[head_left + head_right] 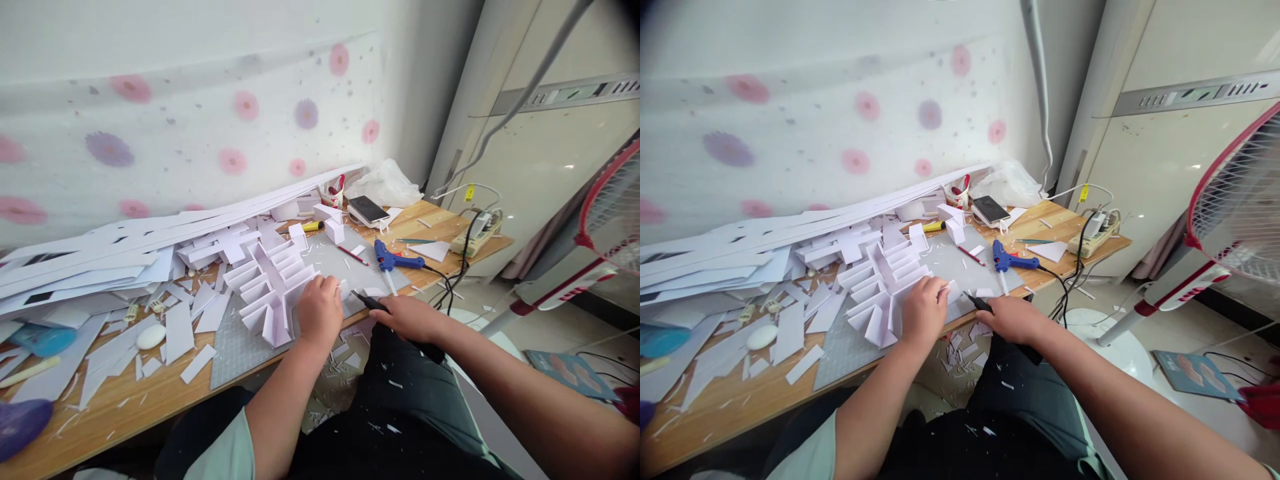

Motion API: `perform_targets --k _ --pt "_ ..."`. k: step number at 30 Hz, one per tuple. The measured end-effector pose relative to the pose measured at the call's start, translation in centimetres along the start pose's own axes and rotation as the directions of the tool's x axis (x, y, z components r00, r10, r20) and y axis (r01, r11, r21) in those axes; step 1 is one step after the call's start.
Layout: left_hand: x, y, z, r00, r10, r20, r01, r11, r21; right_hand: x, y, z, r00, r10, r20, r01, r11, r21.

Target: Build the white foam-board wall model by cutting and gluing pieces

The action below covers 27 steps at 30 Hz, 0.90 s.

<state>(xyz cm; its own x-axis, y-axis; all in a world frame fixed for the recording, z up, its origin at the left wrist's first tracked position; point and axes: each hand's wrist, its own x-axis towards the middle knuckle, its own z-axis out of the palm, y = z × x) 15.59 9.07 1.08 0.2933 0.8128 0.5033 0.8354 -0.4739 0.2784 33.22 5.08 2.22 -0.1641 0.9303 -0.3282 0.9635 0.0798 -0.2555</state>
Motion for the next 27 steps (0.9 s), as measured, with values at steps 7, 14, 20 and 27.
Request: perform_targets --k 7,14,20,27 --pt "-0.7 -3.4 -7.2 0.944 -0.063 -0.325 -0.006 0.978 -0.207 -0.1 1.1 -1.1 0.994 -0.072 -0.077 0.066 0.995 -0.075" --pt "-4.2 -18.1 -12.9 0.813 -0.508 -0.284 0.567 0.801 0.191 1.9 0.9 -2.0 0.981 -0.108 -0.160 0.091 0.990 -0.106" --pt "-8.6 -20.7 -11.7 0.849 -0.310 -0.428 0.454 0.842 0.291 4.7 0.3 -4.0 0.960 -0.102 -0.261 0.109 0.994 0.012" --pt "-10.6 -20.1 -9.0 0.884 -0.094 -0.458 0.250 0.923 0.293 8.2 -2.3 -1.9 0.956 0.033 -0.293 -0.031 0.999 0.011"
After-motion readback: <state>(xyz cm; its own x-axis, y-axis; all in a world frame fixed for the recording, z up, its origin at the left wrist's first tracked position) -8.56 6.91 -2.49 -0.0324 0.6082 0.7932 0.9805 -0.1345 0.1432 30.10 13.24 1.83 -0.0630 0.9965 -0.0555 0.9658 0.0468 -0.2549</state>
